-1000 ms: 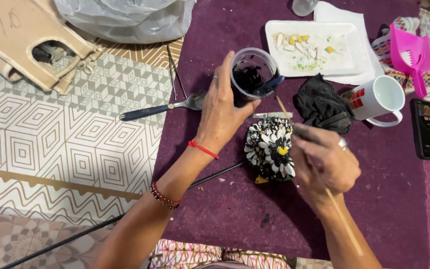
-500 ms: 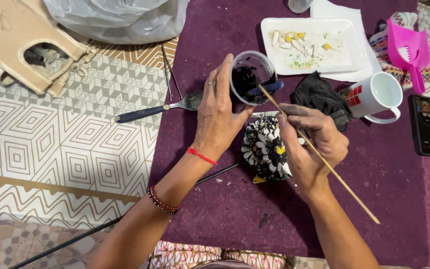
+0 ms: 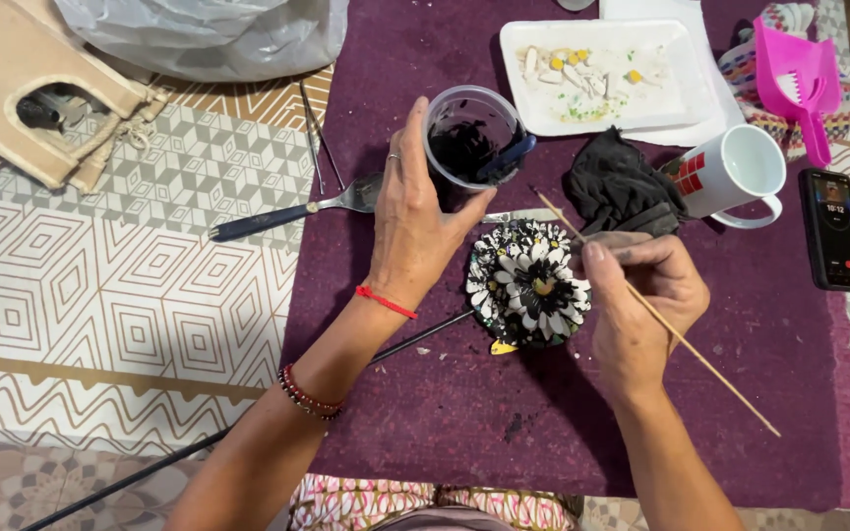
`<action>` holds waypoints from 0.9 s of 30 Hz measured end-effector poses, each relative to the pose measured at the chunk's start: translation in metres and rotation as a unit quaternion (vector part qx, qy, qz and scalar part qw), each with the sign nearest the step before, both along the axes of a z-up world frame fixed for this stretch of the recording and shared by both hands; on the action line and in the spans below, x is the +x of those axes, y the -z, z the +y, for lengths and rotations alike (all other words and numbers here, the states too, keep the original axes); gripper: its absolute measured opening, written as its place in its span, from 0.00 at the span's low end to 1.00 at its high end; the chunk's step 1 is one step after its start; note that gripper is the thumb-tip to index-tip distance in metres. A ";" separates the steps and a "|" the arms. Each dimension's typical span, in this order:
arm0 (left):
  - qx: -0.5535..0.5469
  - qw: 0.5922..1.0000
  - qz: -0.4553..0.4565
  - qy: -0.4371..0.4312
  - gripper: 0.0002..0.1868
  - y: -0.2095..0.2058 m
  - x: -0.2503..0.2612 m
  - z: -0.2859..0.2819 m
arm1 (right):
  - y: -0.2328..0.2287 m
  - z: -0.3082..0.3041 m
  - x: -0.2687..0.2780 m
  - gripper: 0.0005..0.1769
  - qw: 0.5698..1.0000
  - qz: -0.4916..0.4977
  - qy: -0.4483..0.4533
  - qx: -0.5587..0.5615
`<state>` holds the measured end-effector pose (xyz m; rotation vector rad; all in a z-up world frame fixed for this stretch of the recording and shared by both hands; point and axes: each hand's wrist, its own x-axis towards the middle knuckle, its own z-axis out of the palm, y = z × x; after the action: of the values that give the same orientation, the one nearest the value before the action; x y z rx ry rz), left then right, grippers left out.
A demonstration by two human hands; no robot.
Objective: Painting details on a flower-shaped craft object using a thin stick and black paint
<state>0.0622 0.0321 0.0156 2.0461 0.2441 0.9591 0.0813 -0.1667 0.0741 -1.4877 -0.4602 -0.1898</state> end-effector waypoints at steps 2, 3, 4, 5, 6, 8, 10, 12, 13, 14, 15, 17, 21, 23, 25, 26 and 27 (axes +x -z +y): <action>-0.001 1.000 0.006 0.004 0.57 -0.002 -0.001 -0.001 | 0.003 -0.003 -0.002 0.12 0.999 -0.027 0.008 -0.024; 0.000 1.000 0.010 0.007 0.57 -0.003 -0.001 0.000 | 0.004 -0.003 -0.002 0.13 0.997 -0.057 0.015 -0.045; 0.000 1.000 0.011 0.006 0.57 0.000 -0.001 -0.001 | 0.009 -0.002 0.001 0.13 0.997 -0.056 0.014 -0.045; 0.026 1.000 0.013 0.001 0.58 0.002 0.000 -0.003 | 0.013 -0.003 0.003 0.12 0.987 -0.144 0.014 -0.074; 0.052 0.999 0.015 -0.004 0.58 0.004 0.001 -0.005 | 0.017 -0.003 0.005 0.12 0.968 -0.230 0.014 -0.102; 0.048 0.999 0.012 0.005 0.60 0.006 0.002 -0.006 | 0.009 -0.003 0.012 0.11 0.931 -0.322 -0.003 -0.172; 0.045 0.999 0.012 0.012 0.62 0.008 0.002 -0.003 | 0.003 -0.002 0.006 0.10 0.882 -0.405 -0.026 -0.239; 0.001 1.000 0.025 -0.003 0.59 0.010 0.001 -0.001 | -0.004 -0.004 -0.014 0.08 0.886 -0.377 -0.004 -0.269; 0.000 1.000 0.026 -0.002 0.59 0.008 0.001 0.000 | 0.011 -0.021 -0.017 0.08 0.886 -0.376 -0.003 -0.270; -0.001 1.000 0.030 0.004 0.59 0.007 0.002 0.000 | 0.027 -0.038 -0.020 0.11 0.907 -0.342 0.022 -0.245; -0.005 0.999 0.037 0.008 0.59 0.007 -0.001 -0.001 | 0.042 -0.057 -0.025 0.14 0.926 -0.303 0.042 -0.220; -0.009 0.998 0.056 0.005 0.59 0.012 0.001 -0.003 | 0.054 -0.072 -0.040 0.13 0.949 -0.237 0.001 -0.207; -0.058 0.997 0.053 0.017 0.63 0.010 -0.003 -0.009 | 0.059 -0.085 -0.050 0.09 0.927 -0.235 -0.151 -0.252; -0.084 0.995 0.042 0.025 0.69 0.017 -0.004 -0.014 | 0.069 -0.094 -0.040 0.09 0.918 -0.256 -0.171 -0.249; -0.109 0.993 0.034 0.027 0.76 0.017 -0.012 -0.020 | 0.071 -0.098 -0.039 0.10 0.909 -0.275 -0.198 -0.243; -0.094 0.994 0.063 -0.002 0.77 0.014 -0.019 -0.023 | 0.067 -0.097 -0.041 0.11 0.934 -0.213 -0.173 -0.227; -0.077 0.993 0.088 -0.031 0.79 0.008 -0.022 -0.023 | 0.063 -0.094 -0.039 0.11 0.954 -0.154 -0.147 -0.209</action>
<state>0.0404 0.0089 0.0072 1.9921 0.4638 0.7717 0.0426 -0.2609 0.0106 -1.7861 -1.0163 -0.0886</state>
